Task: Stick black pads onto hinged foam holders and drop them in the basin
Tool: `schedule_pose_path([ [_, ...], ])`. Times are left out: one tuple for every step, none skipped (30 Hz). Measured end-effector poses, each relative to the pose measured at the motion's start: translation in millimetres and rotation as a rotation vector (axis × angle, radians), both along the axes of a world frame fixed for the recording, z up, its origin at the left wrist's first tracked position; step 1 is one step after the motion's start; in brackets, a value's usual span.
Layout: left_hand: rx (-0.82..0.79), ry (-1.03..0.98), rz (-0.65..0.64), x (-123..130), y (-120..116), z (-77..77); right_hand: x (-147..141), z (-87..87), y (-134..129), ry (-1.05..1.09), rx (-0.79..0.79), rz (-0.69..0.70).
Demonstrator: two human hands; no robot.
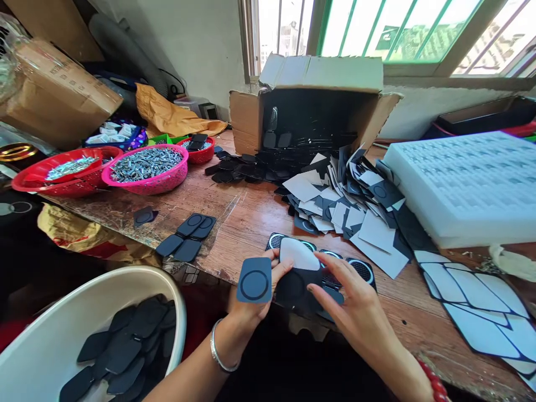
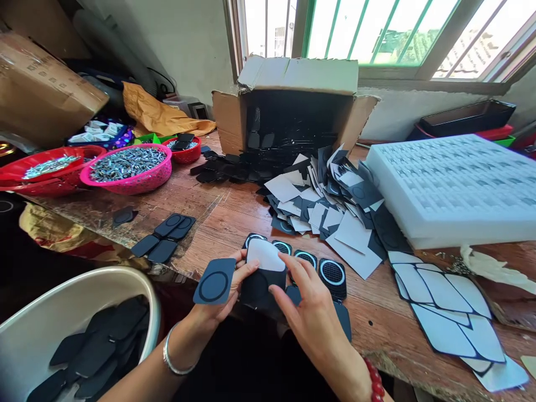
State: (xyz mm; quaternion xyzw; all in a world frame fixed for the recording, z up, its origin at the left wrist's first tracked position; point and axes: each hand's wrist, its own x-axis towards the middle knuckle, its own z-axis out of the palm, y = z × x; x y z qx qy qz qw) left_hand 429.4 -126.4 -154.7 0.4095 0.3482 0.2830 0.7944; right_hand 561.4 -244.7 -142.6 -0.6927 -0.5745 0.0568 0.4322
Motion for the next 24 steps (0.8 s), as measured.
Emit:
schedule_pose_path([
  [0.003,-0.015,-0.011,1,-2,2.7,5,-2.0,1,0.082,-0.038,-0.018],
  [0.007,-0.025,-0.035,1,-3,5.4,9,-3.8,2,0.167,-0.064,-0.034],
  [0.006,-0.028,-0.073,2,-5,8.0,12,-5.4,3,0.251,-0.077,-0.051],
  [0.002,-0.022,-0.122,2,-6,10.1,14,-6.5,4,0.322,-0.081,-0.069],
  [-0.006,-0.013,-0.173,2,-7,11.5,16,-7.0,5,0.361,-0.079,-0.083],
  [-0.012,-0.002,-0.213,1,-8,12.1,18,-6.8,5,0.351,-0.062,-0.095],
  [-0.004,0.011,-0.235,1,-8,11.9,18,-5.9,6,0.29,-0.026,-0.114],
  [0.026,0.028,-0.244,1,-9,11.0,18,-4.4,6,0.184,0.024,-0.137],
  [0.074,0.049,-0.245,2,-9,9.5,18,-2.4,6,0.055,0.082,-0.156],
  [0.122,0.071,-0.245,2,-9,7.6,16,0.0,6,-0.068,0.137,-0.166],
  [0.176,0.09,-0.247,3,-9,5.7,15,2.6,7,-0.162,0.174,-0.158],
  [0.24,0.102,-0.251,5,-9,4.1,13,5.3,7,-0.218,0.184,-0.127],
  [0.317,0.112,-0.254,6,-9,3.1,12,7.9,8,-0.239,0.172,-0.08],
  [0.403,0.127,-0.257,8,-10,2.8,12,10.5,8,-0.232,0.152,-0.027],
  [0.495,0.147,-0.257,9,-10,3.4,13,13.0,9,-0.202,0.124,0.021],
  [0.585,0.176,-0.258,11,-11,5.0,14,15.6,10,-0.153,0.088,0.064],
  [0.654,0.209,-0.262,11,-12,7.3,17,18.1,10,-0.092,0.048,0.1],
  [0.694,0.241,-0.262,12,-13,10.4,19,20.7,10,-0.027,0.008,0.128],
  [0.71,0.261,-0.262,12,-14,13.9,22,23.1,9,0.029,-0.029,0.144],
  [0.709,0.264,-0.261,12,-15,17.6,24,25.2,8,0.067,-0.055,0.151],
  [0.696,0.256,-0.262,11,-15,21.3,26,26.8,7,0.082,-0.059,0.148],
  [0.675,0.244,-0.268,10,-15,24.7,27,27.7,6,0.071,-0.046,0.145],
  [0.643,0.233,-0.277,9,-15,27.6,28,27.9,5,0.038,-0.021,0.144],
  [0.607,0.225,-0.294,8,-15,29.6,27,27.5,4,-0.011,0.012,0.145],
])
